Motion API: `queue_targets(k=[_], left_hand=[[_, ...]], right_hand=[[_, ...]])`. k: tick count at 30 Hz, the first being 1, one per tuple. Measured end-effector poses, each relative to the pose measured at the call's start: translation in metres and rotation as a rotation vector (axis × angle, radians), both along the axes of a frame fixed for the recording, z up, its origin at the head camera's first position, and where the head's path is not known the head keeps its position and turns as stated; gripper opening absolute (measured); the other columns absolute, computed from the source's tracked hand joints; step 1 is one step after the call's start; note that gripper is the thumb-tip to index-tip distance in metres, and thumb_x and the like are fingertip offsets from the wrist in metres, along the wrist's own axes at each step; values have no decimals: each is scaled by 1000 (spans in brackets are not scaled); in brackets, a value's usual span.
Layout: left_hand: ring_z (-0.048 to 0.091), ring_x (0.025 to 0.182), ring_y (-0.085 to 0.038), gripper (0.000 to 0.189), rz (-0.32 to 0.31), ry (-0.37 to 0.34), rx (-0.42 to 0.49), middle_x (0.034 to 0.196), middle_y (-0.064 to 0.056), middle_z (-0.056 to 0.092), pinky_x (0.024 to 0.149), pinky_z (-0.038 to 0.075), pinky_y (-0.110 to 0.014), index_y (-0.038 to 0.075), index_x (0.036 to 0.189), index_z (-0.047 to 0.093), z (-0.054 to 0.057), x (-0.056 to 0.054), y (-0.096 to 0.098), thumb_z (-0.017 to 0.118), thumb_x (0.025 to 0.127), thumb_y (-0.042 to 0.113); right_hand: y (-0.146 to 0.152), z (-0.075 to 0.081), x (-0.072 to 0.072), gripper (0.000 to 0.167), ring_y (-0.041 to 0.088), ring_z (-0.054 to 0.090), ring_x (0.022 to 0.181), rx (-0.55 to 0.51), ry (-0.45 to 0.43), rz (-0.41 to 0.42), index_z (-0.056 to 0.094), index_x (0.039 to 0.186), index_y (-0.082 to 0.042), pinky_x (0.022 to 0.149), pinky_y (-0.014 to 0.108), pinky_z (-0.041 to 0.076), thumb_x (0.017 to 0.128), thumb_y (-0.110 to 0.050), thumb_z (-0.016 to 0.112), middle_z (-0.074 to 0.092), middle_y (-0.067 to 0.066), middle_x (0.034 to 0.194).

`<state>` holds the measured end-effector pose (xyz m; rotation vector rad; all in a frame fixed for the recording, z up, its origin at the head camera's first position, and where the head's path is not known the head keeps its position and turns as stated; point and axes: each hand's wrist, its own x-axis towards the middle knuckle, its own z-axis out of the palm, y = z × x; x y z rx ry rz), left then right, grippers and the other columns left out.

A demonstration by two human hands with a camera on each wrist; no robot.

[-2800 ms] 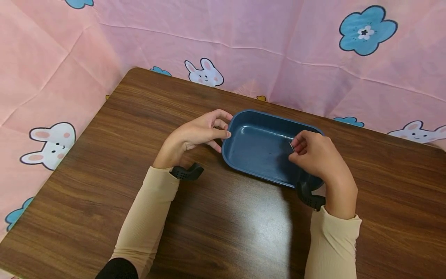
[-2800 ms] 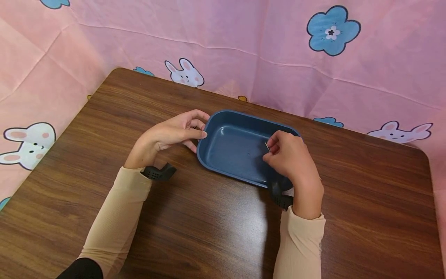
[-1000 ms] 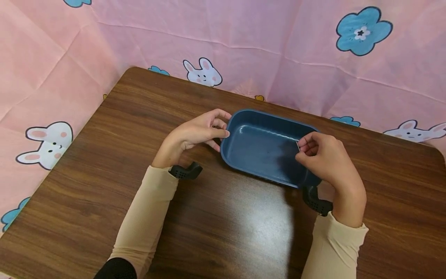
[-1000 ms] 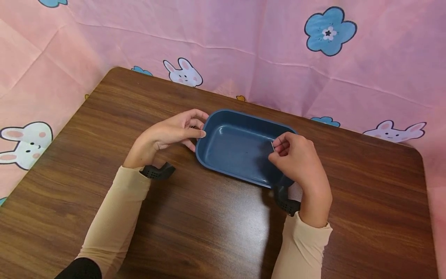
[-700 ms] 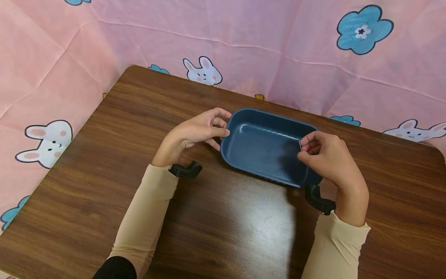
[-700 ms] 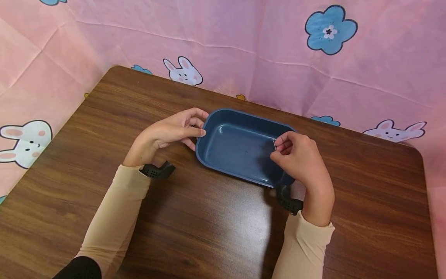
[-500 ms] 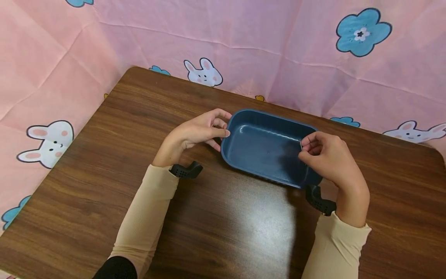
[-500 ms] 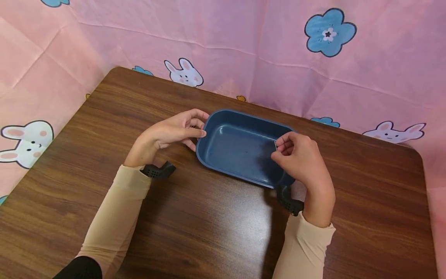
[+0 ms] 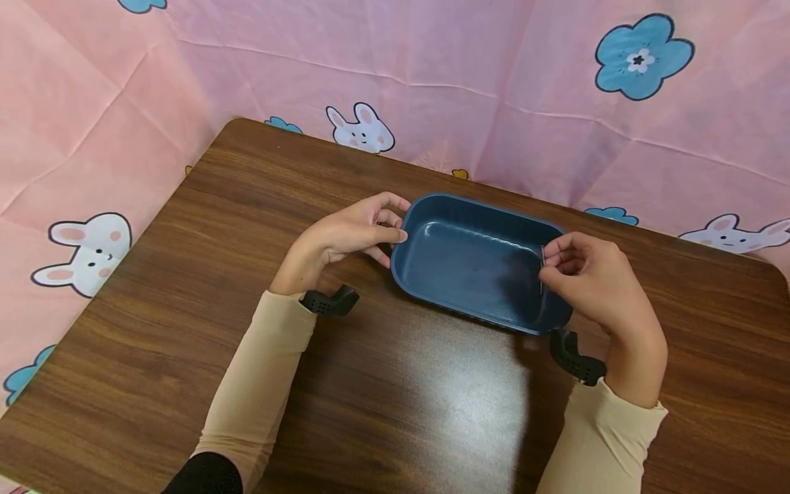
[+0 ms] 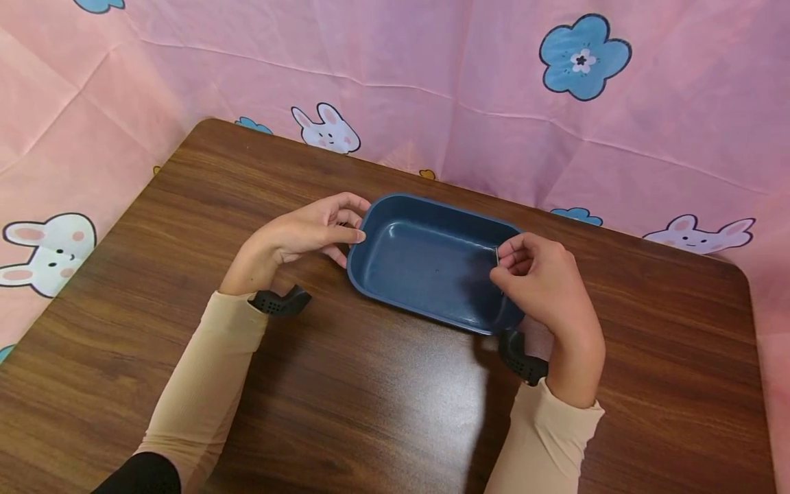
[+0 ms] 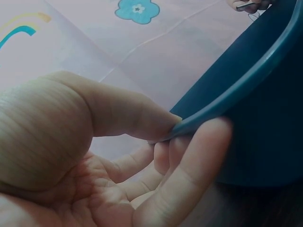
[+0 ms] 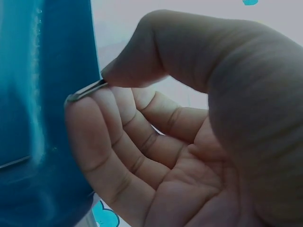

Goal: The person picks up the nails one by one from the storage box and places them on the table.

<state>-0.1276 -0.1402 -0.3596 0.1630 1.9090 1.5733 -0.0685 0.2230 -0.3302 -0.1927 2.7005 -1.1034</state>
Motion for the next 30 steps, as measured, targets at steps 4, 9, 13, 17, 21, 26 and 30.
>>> queue_targets(k=[4,9,13,17,21,26,30], left_hand=[[64,109,-33,55,3,-9,3,130,-23,56,73,67,-40,7,153,38,-1,0,0,62,103,8],[64,108,-33,55,3,-7,5,130,-24,56,73,67,-40,7,152,38,-2,-1,0,62,103,8],[64,107,-33,55,3,-5,5,130,-24,56,73,67,-40,7,152,38,0,-1,1,62,103,7],[64,106,-32,55,6,-7,7,130,-24,56,73,67,-40,8,152,38,0,-1,1,62,103,7],[64,106,-32,54,6,-7,9,130,-25,56,73,67,-40,8,152,38,0,-1,1,62,103,7],[65,105,-32,55,5,-2,6,130,-25,56,73,67,-40,8,152,38,0,-2,1,62,103,6],[66,104,-32,55,6,-2,5,129,-25,57,73,67,-41,7,152,39,-2,-2,1,62,103,6]], right_hand=[[2,-1,0,20,-3,64,78,-20,-1,-4,66,113,-1,66,17,54,96,-10,70,71,10,96],[6,0,-1,20,-2,66,77,-27,-9,-5,65,113,-1,65,17,54,97,-12,70,71,4,91],[9,1,-1,20,-1,67,76,-33,-5,-14,65,113,-1,66,17,55,97,-12,70,70,2,92],[12,-1,0,22,1,67,75,-63,-12,-29,63,116,1,64,19,57,97,-10,69,68,1,93],[16,-2,1,22,1,68,75,-75,-16,-40,61,117,1,65,20,58,98,-9,67,67,-1,94],[20,-2,2,22,1,68,75,-91,-6,-43,61,118,1,67,19,59,98,-8,67,65,-5,96],[23,-4,2,22,2,68,74,-98,5,-54,61,117,1,66,19,59,98,-8,67,64,-10,93]])
